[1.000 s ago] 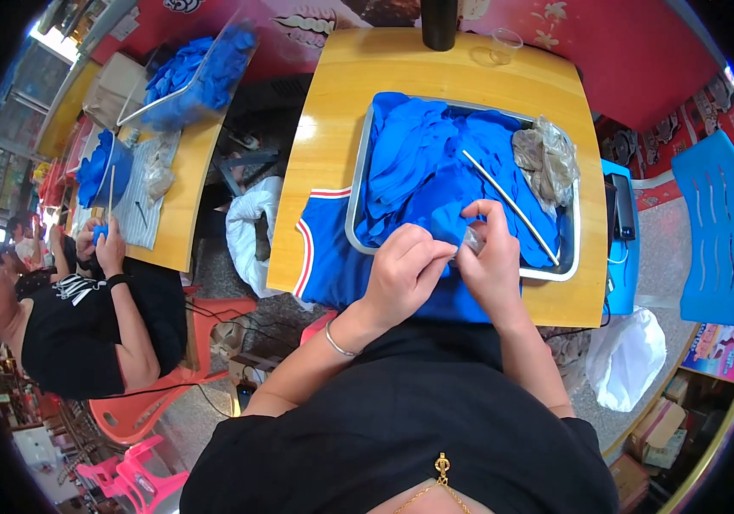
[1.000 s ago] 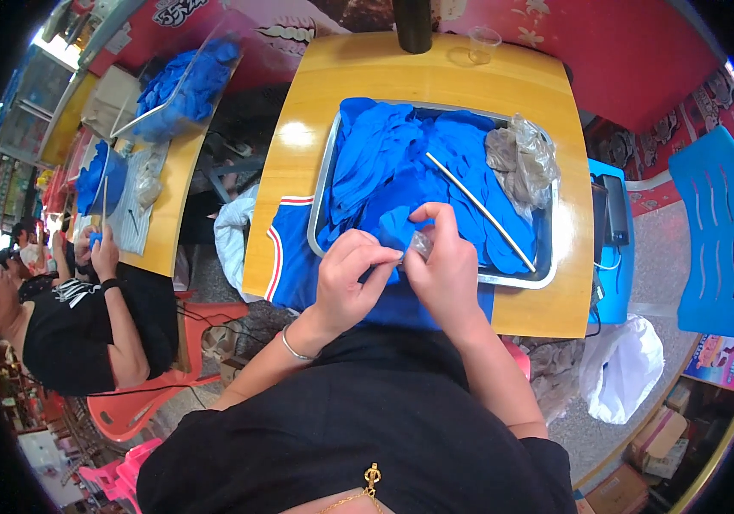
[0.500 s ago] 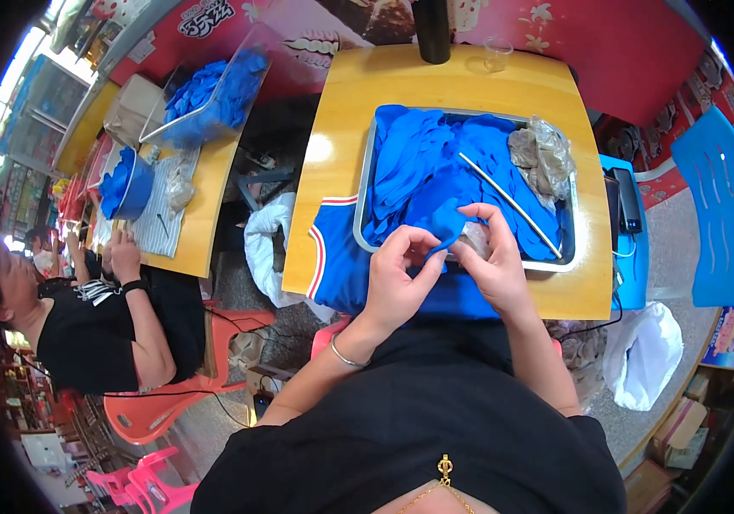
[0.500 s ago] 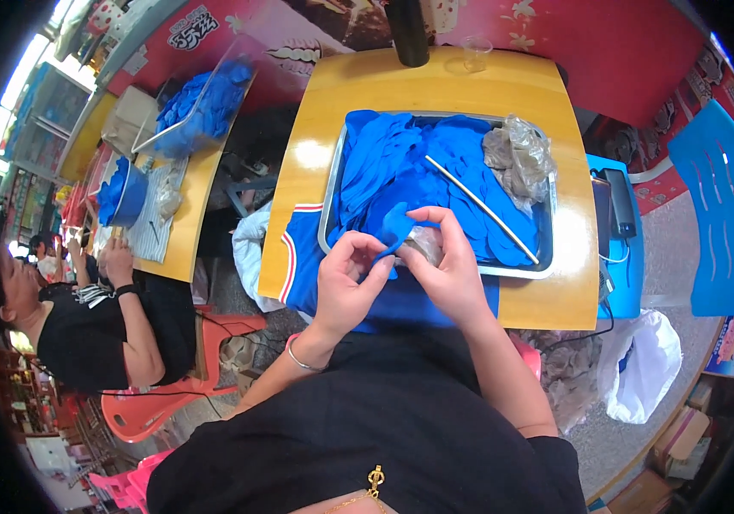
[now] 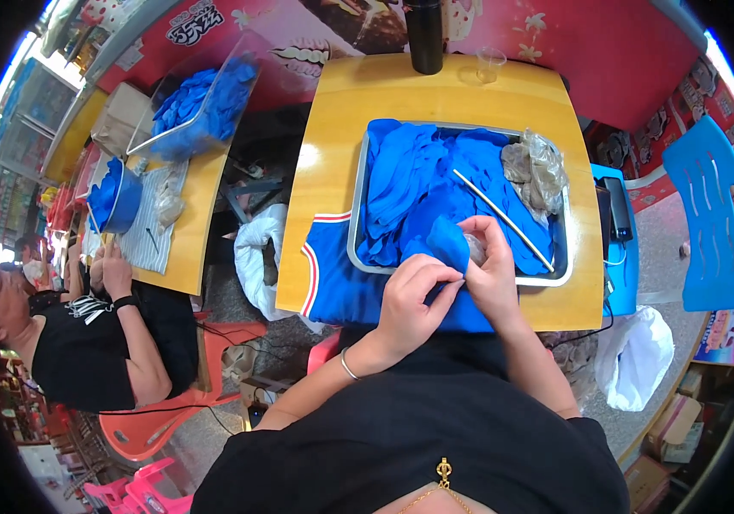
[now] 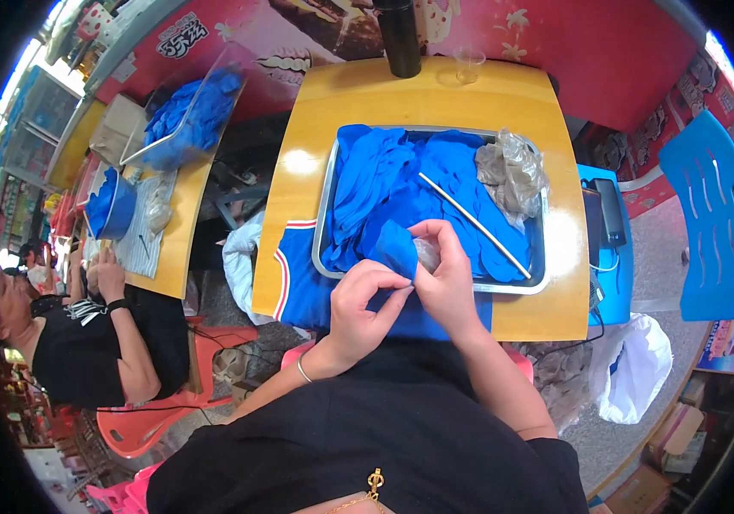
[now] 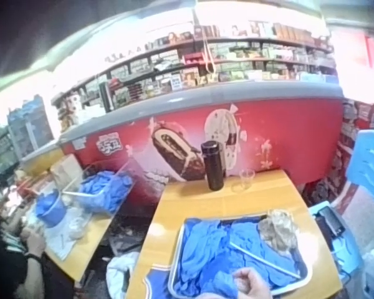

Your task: Manually assembling and finishing small fabric components for jerseys using a manipulation stick.

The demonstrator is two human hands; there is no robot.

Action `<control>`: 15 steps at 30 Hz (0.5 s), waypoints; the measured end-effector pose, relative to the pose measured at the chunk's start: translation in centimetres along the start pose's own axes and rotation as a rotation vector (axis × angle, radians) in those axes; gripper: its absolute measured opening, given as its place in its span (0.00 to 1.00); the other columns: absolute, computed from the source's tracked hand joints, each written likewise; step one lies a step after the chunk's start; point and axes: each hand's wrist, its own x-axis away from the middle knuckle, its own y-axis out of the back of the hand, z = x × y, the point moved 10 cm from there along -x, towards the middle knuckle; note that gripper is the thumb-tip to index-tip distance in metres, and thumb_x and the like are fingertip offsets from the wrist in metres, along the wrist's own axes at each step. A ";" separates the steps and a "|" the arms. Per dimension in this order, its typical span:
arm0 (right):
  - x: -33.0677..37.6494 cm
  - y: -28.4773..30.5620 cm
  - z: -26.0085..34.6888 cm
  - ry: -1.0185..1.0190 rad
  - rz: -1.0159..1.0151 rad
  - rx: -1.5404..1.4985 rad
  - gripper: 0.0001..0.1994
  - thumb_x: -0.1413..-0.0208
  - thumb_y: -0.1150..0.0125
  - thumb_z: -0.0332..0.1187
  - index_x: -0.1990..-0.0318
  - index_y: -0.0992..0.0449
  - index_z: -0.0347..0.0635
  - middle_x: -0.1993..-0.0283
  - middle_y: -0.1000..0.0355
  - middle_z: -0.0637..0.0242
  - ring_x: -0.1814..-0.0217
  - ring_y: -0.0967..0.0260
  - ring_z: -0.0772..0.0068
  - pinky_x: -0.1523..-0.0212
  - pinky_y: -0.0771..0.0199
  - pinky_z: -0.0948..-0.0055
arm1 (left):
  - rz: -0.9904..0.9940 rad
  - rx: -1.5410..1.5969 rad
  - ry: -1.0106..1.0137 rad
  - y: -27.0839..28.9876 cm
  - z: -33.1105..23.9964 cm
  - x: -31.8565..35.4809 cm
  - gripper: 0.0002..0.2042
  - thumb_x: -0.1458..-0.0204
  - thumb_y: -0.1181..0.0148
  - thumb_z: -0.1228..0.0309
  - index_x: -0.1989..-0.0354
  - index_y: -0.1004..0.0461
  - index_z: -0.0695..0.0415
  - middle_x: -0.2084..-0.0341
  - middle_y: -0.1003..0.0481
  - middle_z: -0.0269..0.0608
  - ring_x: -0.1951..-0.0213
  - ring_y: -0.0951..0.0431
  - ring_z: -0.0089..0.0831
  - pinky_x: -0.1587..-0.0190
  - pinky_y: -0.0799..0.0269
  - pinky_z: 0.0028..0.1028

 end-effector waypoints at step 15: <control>-0.3 -0.6 2.2 -0.023 0.106 0.058 0.14 0.58 0.42 0.20 0.61 0.34 0.37 0.63 0.32 0.66 0.61 0.33 0.77 0.59 0.33 0.78 | -0.079 0.882 0.559 -0.4 7.5 0.4 0.13 0.49 0.41 0.75 0.57 0.34 0.60 0.65 0.29 0.32 0.64 0.30 0.16 0.62 0.32 0.17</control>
